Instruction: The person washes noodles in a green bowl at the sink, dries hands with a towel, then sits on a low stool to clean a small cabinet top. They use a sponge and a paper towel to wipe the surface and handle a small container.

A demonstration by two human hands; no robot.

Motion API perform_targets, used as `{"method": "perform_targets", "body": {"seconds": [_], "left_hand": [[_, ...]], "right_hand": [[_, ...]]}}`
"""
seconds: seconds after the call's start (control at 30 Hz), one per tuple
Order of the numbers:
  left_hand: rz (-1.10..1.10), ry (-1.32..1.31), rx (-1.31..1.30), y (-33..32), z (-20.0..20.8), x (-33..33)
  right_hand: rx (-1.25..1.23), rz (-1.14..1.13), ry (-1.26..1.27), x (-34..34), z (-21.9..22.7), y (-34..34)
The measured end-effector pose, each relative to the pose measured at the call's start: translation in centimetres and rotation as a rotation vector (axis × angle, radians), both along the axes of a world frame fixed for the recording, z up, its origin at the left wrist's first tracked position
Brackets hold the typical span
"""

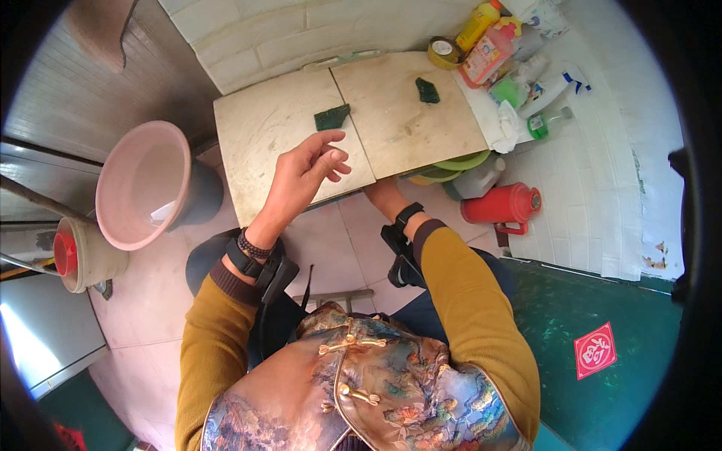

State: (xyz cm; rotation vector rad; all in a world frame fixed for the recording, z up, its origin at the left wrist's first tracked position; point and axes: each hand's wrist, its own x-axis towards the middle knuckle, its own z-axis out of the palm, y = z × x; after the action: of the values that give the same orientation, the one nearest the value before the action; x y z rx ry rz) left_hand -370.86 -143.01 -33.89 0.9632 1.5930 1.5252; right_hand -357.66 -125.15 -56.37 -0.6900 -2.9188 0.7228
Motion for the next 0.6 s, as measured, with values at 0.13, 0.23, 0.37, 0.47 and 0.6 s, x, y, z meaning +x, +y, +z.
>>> {"method": "perform_targets", "body": {"seconds": [0.13, 0.23, 0.37, 0.47, 0.6], "left_hand": [[-0.031, 0.01, -0.034, 0.4, 0.0, 0.8], [-0.013, 0.032, -0.027, 0.7, -0.3, 1.1], [0.051, 0.005, 0.007, 1.2, -0.8, 1.1], [0.063, -0.018, 0.044, 1.9, -1.2, 1.4], [0.054, 0.01, 0.027, 2.7, -1.5, 1.4]], "right_hand": [[0.115, 0.098, -0.269, 3.4, 6.1, -2.1], [0.096, 0.229, -0.369, 6.9, 12.4, -3.1], [0.185, 0.275, -0.064, 9.0, 19.8, 0.5], [0.34, 0.112, -0.048, 6.4, 21.7, 7.7], [0.472, -0.103, 0.066, 2.2, 20.8, 17.1]]}}
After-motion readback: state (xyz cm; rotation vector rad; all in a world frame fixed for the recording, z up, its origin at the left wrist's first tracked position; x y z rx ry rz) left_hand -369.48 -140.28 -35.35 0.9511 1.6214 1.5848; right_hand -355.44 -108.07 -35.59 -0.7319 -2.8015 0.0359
